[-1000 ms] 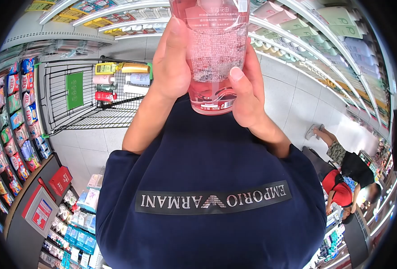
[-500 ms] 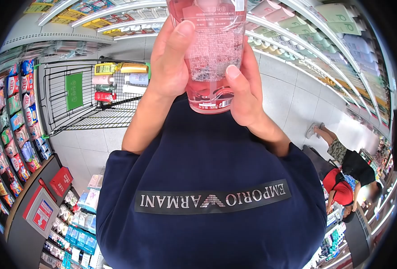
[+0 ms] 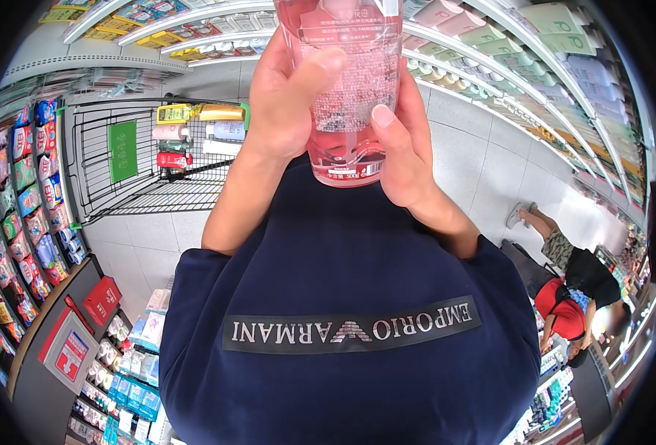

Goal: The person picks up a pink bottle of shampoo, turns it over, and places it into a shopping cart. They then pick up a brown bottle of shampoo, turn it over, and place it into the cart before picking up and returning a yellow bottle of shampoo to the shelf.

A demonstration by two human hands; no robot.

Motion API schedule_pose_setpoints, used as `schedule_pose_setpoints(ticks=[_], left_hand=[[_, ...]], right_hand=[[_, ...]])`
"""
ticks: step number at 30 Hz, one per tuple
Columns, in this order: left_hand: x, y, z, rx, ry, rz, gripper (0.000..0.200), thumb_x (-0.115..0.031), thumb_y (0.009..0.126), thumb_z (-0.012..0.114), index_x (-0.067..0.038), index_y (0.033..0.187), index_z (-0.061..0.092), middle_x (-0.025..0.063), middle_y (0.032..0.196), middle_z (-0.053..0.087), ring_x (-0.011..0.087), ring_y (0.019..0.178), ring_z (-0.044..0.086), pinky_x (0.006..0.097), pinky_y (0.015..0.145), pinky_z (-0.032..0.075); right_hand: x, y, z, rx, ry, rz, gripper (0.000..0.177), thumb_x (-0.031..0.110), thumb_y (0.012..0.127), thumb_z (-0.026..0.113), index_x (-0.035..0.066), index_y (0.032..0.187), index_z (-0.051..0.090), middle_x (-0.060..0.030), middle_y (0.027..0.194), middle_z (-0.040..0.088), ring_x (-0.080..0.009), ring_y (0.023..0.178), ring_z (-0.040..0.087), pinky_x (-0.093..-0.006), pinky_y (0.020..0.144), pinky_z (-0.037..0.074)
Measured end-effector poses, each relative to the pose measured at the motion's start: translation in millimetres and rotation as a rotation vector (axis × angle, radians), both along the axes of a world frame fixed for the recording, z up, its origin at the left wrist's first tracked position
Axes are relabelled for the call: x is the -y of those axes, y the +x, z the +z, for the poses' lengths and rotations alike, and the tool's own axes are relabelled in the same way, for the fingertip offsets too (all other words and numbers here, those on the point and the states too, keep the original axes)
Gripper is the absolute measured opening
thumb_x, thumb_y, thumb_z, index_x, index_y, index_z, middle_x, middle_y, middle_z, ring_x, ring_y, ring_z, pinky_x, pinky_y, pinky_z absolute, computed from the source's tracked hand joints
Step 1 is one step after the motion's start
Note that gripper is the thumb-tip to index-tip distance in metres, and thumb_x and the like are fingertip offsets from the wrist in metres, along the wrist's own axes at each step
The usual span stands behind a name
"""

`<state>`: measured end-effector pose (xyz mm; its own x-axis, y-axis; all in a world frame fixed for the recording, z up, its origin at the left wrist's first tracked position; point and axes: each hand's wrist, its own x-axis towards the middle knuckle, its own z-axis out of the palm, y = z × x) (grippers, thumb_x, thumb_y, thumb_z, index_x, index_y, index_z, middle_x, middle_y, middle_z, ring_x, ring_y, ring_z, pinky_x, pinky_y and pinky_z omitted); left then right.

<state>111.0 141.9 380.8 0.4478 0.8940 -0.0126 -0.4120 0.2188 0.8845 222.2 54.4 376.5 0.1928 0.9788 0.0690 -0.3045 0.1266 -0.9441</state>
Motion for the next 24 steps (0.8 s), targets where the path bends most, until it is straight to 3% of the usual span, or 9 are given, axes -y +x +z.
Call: schedule_pose_setpoints(ticks=[3, 13, 15, 19, 21, 24], left_hand=[[0.0, 1.9, 1.4, 0.044, 0.026, -0.002, 0.051, -0.015, 0.081, 0.059, 0.004, 0.125, 0.043, 0.0145, 0.11, 0.06, 0.021, 0.096, 0.062, 0.0344, 0.084, 0.052], [-3.4, -0.6, -1.6, 0.09, 0.093, -0.098, 0.067, -0.007, 0.074, 0.066, 0.0, 0.134, 0.038, 0.0128, 0.115, 0.057, 0.0201, 0.103, 0.059, 0.0343, 0.089, 0.049], [-3.0, 0.8, -1.4, 0.195, 0.079, -0.084, 0.058, 0.0, 0.074, 0.071, 0.0, 0.124, 0.043, 0.0096, 0.11, 0.06, 0.016, 0.098, 0.061, 0.0317, 0.087, 0.049], [-4.9, 0.1, -3.2, 0.222, 0.085, -0.1, 0.059, 0.0, 0.072, 0.071, 0.0, 0.124, 0.043, 0.0091, 0.108, 0.06, 0.0161, 0.097, 0.061, 0.0315, 0.086, 0.049], [-6.5, -3.6, -5.9, 0.103, 0.133, -0.148, 0.07, 0.0, 0.07, 0.068, 0.0, 0.133, 0.037, 0.012, 0.113, 0.058, 0.0189, 0.101, 0.06, 0.0336, 0.089, 0.049], [-5.4, -2.8, -3.2, 0.121, 0.119, -0.129, 0.065, 0.0, 0.071, 0.067, 0.0, 0.13, 0.04, 0.0114, 0.112, 0.058, 0.0182, 0.099, 0.061, 0.0332, 0.088, 0.049]], right_hand=[[-0.9, 1.3, -0.9, 0.001, 0.013, 0.011, 0.064, 0.02, 0.094, 0.05, -0.008, 0.141, 0.017, -0.0166, 0.136, 0.038, -0.02, 0.125, 0.039, -0.0333, 0.105, 0.031], [-0.7, 1.0, 1.4, 0.003, -0.002, 0.005, 0.064, 0.019, 0.094, 0.05, -0.008, 0.141, 0.017, -0.0163, 0.135, 0.04, -0.0197, 0.124, 0.04, -0.033, 0.103, 0.032], [-1.3, 0.9, 2.0, -0.011, 0.005, 0.023, 0.064, 0.019, 0.094, 0.05, -0.008, 0.141, 0.017, -0.0161, 0.135, 0.039, -0.0197, 0.124, 0.04, -0.0329, 0.103, 0.032], [-0.9, -0.6, 0.5, -0.005, -0.009, 0.009, 0.064, 0.018, 0.094, 0.05, -0.008, 0.141, 0.016, -0.016, 0.136, 0.038, -0.0197, 0.124, 0.04, -0.0327, 0.103, 0.032], [-1.8, -1.0, 0.7, -0.021, -0.008, 0.009, 0.065, 0.019, 0.094, 0.051, -0.008, 0.141, 0.015, -0.0162, 0.137, 0.037, -0.0202, 0.124, 0.04, -0.0328, 0.103, 0.032], [-2.0, -1.4, 0.5, -0.014, -0.015, 0.002, 0.066, 0.018, 0.094, 0.052, -0.008, 0.141, 0.015, -0.0165, 0.137, 0.037, -0.0206, 0.123, 0.041, -0.0329, 0.102, 0.034]])
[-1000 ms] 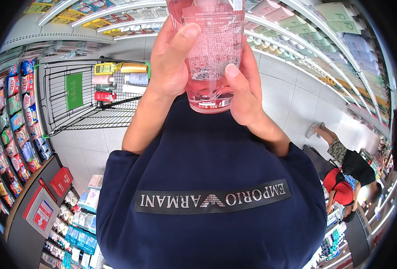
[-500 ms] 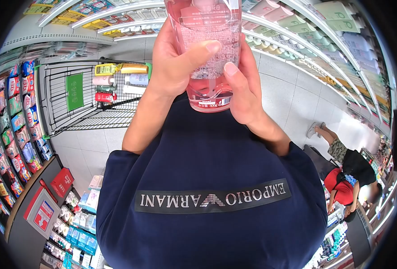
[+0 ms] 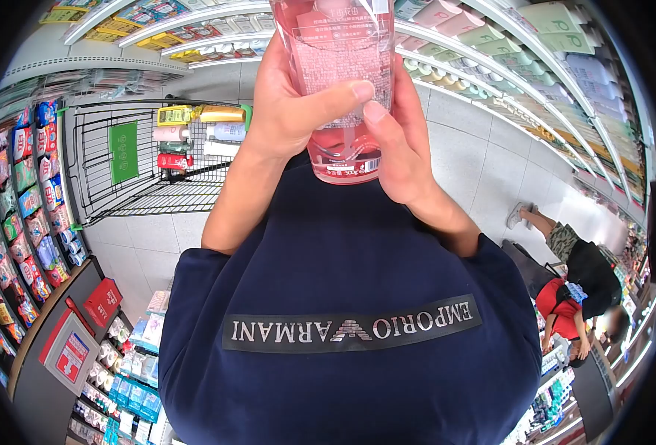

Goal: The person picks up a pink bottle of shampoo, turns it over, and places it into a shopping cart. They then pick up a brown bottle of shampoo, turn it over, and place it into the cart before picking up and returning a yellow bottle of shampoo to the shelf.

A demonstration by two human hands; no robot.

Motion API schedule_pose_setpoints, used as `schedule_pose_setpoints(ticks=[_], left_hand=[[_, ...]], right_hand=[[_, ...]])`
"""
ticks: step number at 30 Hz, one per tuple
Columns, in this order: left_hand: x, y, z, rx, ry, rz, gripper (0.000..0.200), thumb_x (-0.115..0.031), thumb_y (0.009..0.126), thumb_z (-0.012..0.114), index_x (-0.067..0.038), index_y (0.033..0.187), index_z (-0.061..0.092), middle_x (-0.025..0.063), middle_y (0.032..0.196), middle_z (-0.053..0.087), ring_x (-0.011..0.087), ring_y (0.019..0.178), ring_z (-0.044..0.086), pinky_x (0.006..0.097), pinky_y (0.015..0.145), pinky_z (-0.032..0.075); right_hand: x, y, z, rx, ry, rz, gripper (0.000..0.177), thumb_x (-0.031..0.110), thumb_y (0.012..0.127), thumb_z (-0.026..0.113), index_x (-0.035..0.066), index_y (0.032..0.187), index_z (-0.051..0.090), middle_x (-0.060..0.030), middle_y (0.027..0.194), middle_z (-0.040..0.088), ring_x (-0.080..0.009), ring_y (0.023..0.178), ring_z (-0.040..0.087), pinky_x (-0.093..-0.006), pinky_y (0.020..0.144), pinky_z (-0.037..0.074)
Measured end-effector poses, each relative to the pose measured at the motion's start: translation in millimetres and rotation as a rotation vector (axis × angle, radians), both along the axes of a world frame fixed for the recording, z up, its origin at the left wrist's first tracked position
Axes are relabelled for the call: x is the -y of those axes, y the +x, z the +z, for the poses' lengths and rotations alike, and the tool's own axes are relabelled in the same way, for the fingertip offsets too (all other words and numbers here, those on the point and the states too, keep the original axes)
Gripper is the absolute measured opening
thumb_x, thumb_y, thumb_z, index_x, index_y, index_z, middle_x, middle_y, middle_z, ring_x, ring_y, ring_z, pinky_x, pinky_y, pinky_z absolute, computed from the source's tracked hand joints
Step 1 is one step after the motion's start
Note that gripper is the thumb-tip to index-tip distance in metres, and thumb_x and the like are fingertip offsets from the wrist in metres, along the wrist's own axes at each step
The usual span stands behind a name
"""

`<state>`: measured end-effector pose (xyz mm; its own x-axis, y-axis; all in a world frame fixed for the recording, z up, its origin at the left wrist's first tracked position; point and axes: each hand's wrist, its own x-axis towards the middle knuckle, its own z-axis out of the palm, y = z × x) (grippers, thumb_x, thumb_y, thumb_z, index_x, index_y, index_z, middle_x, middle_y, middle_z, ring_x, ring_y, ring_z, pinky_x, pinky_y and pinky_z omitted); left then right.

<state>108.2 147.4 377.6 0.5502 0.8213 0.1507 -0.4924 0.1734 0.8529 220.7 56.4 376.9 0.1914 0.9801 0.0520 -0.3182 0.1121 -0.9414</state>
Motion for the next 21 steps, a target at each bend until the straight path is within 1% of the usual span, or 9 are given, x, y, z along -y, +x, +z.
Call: schedule_pose_setpoints(ticks=[4, 6, 10, 12, 13, 15, 19, 21], left_hand=[[0.9, -0.6, -1.3, -0.015, -0.02, 0.019, 0.061, -0.002, 0.073, 0.066, 0.001, 0.129, 0.041, 0.0113, 0.112, 0.059, 0.018, 0.098, 0.061, 0.0326, 0.087, 0.049], [1.6, -2.0, -0.9, -0.057, -0.026, 0.022, 0.057, -0.006, 0.076, 0.065, 0.001, 0.128, 0.041, 0.0117, 0.112, 0.058, 0.0183, 0.099, 0.06, 0.0325, 0.087, 0.049], [4.2, 0.3, -0.2, -0.045, -0.033, 0.055, 0.054, -0.009, 0.078, 0.063, 0.002, 0.127, 0.042, 0.0125, 0.112, 0.058, 0.0185, 0.1, 0.06, 0.033, 0.087, 0.049], [5.1, 1.3, 0.1, -0.064, -0.082, 0.095, 0.052, -0.014, 0.081, 0.06, 0.002, 0.126, 0.042, 0.0133, 0.112, 0.058, 0.0194, 0.1, 0.06, 0.0337, 0.087, 0.049], [4.1, 0.5, -1.6, -0.064, -0.082, 0.095, 0.052, -0.014, 0.081, 0.06, 0.002, 0.126, 0.042, 0.0133, 0.112, 0.058, 0.0194, 0.1, 0.06, 0.0337, 0.087, 0.049], [1.1, -2.0, -6.5, 0.111, -0.202, 0.024, 0.047, -0.011, 0.085, 0.06, -0.002, 0.127, 0.043, 0.0098, 0.112, 0.059, 0.0155, 0.1, 0.058, 0.0312, 0.088, 0.047], [1.0, 0.9, -2.7, 0.135, -0.235, 0.027, 0.045, -0.014, 0.088, 0.056, -0.002, 0.129, 0.042, 0.01, 0.114, 0.058, 0.0168, 0.102, 0.058, 0.032, 0.089, 0.046], [0.9, 2.4, -2.1, -0.011, -0.167, 0.076, 0.056, -0.027, 0.085, 0.054, 0.0, 0.131, 0.037, 0.0151, 0.117, 0.056, 0.0231, 0.102, 0.06, 0.0362, 0.088, 0.05]], right_hand=[[-0.5, -1.2, 1.7, -0.014, -0.012, 0.014, 0.067, 0.016, 0.093, 0.054, -0.009, 0.141, 0.015, -0.0169, 0.137, 0.037, -0.0206, 0.123, 0.041, -0.0327, 0.101, 0.035], [-0.1, -1.4, 0.8, -0.012, -0.019, 0.01, 0.068, 0.014, 0.093, 0.056, -0.009, 0.141, 0.014, -0.0171, 0.137, 0.037, -0.0203, 0.123, 0.041, -0.0324, 0.101, 0.036], [-0.8, -1.6, 0.9, -0.025, -0.014, 0.015, 0.068, 0.014, 0.092, 0.056, -0.009, 0.141, 0.013, -0.0171, 0.137, 0.037, -0.0203, 0.122, 0.041, -0.0325, 0.101, 0.036], [-0.5, -2.1, 0.1, -0.044, -0.015, 0.009, 0.068, 0.013, 0.092, 0.056, -0.009, 0.141, 0.013, -0.0167, 0.137, 0.037, -0.02, 0.123, 0.041, -0.0325, 0.101, 0.036], [-0.7, -2.1, -0.2, -0.044, -0.015, 0.009, 0.068, 0.013, 0.092, 0.056, -0.009, 0.141, 0.013, -0.0167, 0.137, 0.037, -0.02, 0.123, 0.041, -0.0325, 0.101, 0.036], [-1.4, -2.2, -0.9, -0.036, -0.003, 0.019, 0.068, 0.013, 0.092, 0.056, -0.009, 0.141, 0.014, -0.0163, 0.136, 0.037, -0.0198, 0.123, 0.041, -0.0326, 0.101, 0.035], [-1.5, -1.6, -1.2, -0.047, -0.012, 0.031, 0.067, 0.012, 0.092, 0.056, -0.008, 0.141, 0.014, -0.0159, 0.136, 0.037, -0.0199, 0.123, 0.04, -0.0326, 0.102, 0.034], [-1.4, -1.7, -4.2, -0.02, 0.001, 0.018, 0.067, 0.012, 0.091, 0.056, -0.008, 0.141, 0.014, -0.0157, 0.135, 0.038, -0.0201, 0.123, 0.04, -0.0326, 0.102, 0.034]])
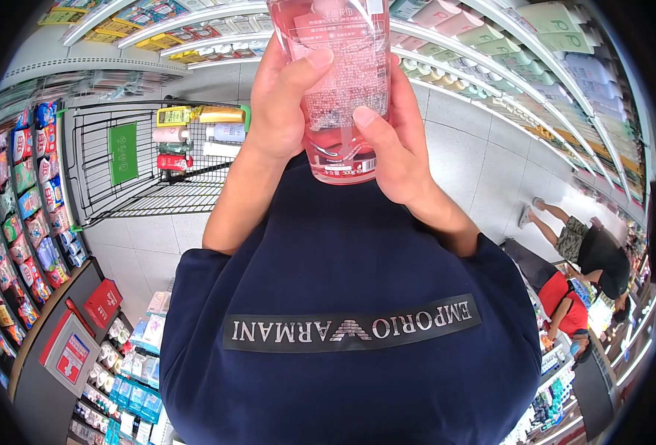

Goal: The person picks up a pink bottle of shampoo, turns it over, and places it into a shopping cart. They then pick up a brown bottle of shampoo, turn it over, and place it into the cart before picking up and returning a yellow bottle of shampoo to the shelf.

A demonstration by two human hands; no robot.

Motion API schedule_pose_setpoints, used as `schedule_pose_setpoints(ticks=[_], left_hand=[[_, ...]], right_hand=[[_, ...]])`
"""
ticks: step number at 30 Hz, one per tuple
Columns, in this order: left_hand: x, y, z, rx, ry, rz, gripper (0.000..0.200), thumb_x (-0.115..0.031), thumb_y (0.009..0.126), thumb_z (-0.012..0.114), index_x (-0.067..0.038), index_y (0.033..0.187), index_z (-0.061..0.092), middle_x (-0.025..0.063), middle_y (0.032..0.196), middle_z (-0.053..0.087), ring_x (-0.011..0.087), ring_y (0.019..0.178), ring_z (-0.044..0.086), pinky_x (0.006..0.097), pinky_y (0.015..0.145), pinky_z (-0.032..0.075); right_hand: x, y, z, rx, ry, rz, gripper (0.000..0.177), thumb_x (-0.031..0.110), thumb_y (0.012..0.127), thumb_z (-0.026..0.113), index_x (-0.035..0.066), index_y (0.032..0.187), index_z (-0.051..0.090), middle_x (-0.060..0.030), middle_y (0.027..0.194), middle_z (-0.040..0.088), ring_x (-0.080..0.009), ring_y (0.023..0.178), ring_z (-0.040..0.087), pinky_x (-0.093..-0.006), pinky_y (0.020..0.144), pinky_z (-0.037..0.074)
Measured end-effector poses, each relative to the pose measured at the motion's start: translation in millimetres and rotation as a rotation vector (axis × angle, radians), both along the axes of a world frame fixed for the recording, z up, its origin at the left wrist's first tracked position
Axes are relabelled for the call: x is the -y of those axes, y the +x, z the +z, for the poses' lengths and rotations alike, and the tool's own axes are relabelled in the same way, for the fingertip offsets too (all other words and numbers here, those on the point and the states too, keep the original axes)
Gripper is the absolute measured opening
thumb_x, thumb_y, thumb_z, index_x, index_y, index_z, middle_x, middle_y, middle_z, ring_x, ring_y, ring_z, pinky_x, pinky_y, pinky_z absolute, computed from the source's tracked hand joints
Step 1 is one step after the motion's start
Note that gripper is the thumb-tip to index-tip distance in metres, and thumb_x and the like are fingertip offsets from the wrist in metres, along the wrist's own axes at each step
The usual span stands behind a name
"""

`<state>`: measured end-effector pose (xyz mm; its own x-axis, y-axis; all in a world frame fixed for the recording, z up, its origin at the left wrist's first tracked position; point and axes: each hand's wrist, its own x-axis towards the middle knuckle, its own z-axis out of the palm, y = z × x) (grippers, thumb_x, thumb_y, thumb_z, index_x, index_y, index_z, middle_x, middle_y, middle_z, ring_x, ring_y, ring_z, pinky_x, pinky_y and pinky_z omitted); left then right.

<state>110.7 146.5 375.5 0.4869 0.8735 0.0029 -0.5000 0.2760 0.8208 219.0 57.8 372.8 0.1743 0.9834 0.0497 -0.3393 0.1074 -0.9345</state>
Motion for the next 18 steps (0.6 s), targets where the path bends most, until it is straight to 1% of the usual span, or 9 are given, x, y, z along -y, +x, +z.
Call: schedule_pose_setpoints(ticks=[9, 15, 18], left_hand=[[-0.3, -0.2, -1.2, 0.047, -0.041, -0.009, 0.053, -0.027, 0.086, 0.052, 0.001, 0.129, 0.039, 0.0143, 0.115, 0.057, 0.0228, 0.101, 0.06, 0.036, 0.088, 0.05], [0.1, -1.0, -7.3, 0.013, -0.079, 0.059, 0.052, -0.024, 0.086, 0.052, 0.001, 0.13, 0.039, 0.0148, 0.115, 0.057, 0.0229, 0.1, 0.061, 0.0362, 0.087, 0.051], [0.0, -4.0, -9.3, 0.014, -0.069, 0.046, 0.051, -0.023, 0.086, 0.053, 0.001, 0.129, 0.04, 0.0145, 0.114, 0.057, 0.0221, 0.098, 0.062, 0.0355, 0.085, 0.052]], right_hand=[[-0.2, 0.1, 1.9, -0.005, 0.002, 0.02, 0.068, 0.01, 0.091, 0.055, -0.008, 0.141, 0.013, -0.016, 0.137, 0.035, -0.0202, 0.125, 0.039, -0.033, 0.103, 0.033], [0.2, -0.4, 3.1, -0.023, -0.022, 0.023, 0.069, 0.009, 0.091, 0.055, -0.008, 0.142, 0.012, -0.0155, 0.137, 0.035, -0.0201, 0.125, 0.039, -0.0331, 0.103, 0.033], [0.2, -0.1, 3.3, -0.024, -0.025, 0.026, 0.069, 0.008, 0.091, 0.055, -0.008, 0.142, 0.012, -0.0155, 0.137, 0.035, -0.02, 0.125, 0.039, -0.033, 0.103, 0.034]])
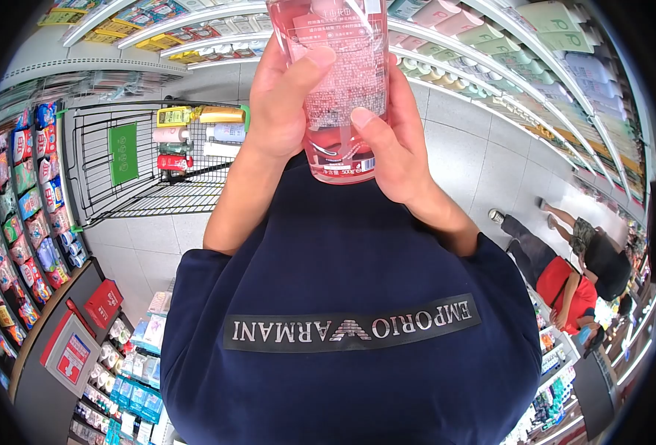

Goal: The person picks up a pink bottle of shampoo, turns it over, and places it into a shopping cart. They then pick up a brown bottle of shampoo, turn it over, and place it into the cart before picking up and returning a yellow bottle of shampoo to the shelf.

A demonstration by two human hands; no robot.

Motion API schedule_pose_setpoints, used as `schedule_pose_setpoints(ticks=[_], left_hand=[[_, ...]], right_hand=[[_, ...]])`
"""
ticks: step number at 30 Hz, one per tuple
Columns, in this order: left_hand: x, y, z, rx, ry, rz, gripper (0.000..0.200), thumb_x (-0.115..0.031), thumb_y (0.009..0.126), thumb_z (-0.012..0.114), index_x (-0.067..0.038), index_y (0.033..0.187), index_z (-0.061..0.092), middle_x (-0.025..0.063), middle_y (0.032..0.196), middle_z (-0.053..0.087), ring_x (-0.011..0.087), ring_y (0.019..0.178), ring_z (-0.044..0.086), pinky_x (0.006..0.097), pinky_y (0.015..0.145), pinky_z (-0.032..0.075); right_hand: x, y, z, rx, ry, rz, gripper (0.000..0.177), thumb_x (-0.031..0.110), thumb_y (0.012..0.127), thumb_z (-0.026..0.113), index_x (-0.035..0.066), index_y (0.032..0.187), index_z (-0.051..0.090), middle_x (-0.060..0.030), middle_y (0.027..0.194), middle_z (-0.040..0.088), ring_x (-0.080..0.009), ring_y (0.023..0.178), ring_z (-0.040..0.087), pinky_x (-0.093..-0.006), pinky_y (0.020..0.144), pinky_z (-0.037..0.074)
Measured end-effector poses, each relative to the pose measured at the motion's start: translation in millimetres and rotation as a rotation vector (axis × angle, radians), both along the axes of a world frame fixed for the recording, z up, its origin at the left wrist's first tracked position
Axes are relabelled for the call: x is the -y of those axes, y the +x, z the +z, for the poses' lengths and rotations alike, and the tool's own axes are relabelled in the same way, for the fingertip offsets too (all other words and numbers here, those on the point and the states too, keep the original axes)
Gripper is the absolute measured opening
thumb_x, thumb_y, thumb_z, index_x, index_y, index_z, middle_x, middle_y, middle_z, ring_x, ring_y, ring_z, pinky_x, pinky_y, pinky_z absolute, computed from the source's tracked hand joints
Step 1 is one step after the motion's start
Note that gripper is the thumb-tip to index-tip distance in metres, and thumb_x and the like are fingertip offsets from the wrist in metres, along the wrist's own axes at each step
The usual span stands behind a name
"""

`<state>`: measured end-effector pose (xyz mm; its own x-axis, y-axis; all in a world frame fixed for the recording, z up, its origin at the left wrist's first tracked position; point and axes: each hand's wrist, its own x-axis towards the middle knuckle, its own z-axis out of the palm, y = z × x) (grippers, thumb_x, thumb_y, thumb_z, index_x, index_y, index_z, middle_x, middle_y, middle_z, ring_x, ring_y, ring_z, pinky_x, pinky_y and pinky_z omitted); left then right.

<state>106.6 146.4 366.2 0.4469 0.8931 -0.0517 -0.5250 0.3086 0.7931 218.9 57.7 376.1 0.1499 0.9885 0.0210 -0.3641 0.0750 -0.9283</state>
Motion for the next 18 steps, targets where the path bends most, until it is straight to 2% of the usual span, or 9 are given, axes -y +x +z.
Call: schedule_pose_setpoints(ticks=[7, 9, 18], left_hand=[[-0.3, -1.7, -6.0, 0.01, -0.004, 0.003, 0.048, -0.017, 0.083, 0.058, 0.001, 0.125, 0.044, 0.013, 0.109, 0.06, 0.0209, 0.095, 0.062, 0.0345, 0.082, 0.052], [1.3, -3.4, -5.3, -0.076, 0.034, 0.024, 0.048, -0.012, 0.081, 0.06, 0.001, 0.124, 0.044, 0.0127, 0.109, 0.06, 0.0197, 0.094, 0.062, 0.0332, 0.081, 0.052], [3.5, 0.3, -0.3, -0.069, 0.073, 0.033, 0.048, -0.012, 0.082, 0.061, 0.001, 0.126, 0.043, 0.0124, 0.11, 0.059, 0.0191, 0.095, 0.061, 0.0332, 0.084, 0.051]], right_hand=[[0.3, -1.9, 1.1, -0.023, -0.004, -0.006, 0.069, 0.008, 0.091, 0.055, -0.008, 0.142, 0.011, -0.0162, 0.137, 0.034, -0.0207, 0.126, 0.038, -0.0335, 0.103, 0.034], [0.5, -2.3, 1.6, -0.024, 0.001, -0.013, 0.07, 0.008, 0.091, 0.055, -0.008, 0.142, 0.01, -0.0165, 0.138, 0.034, -0.021, 0.126, 0.038, -0.0337, 0.104, 0.033], [-0.5, 0.5, 1.2, -0.005, 0.001, 0.004, 0.07, 0.009, 0.091, 0.056, -0.008, 0.142, 0.011, -0.0161, 0.137, 0.034, -0.021, 0.126, 0.038, -0.0335, 0.104, 0.033]])
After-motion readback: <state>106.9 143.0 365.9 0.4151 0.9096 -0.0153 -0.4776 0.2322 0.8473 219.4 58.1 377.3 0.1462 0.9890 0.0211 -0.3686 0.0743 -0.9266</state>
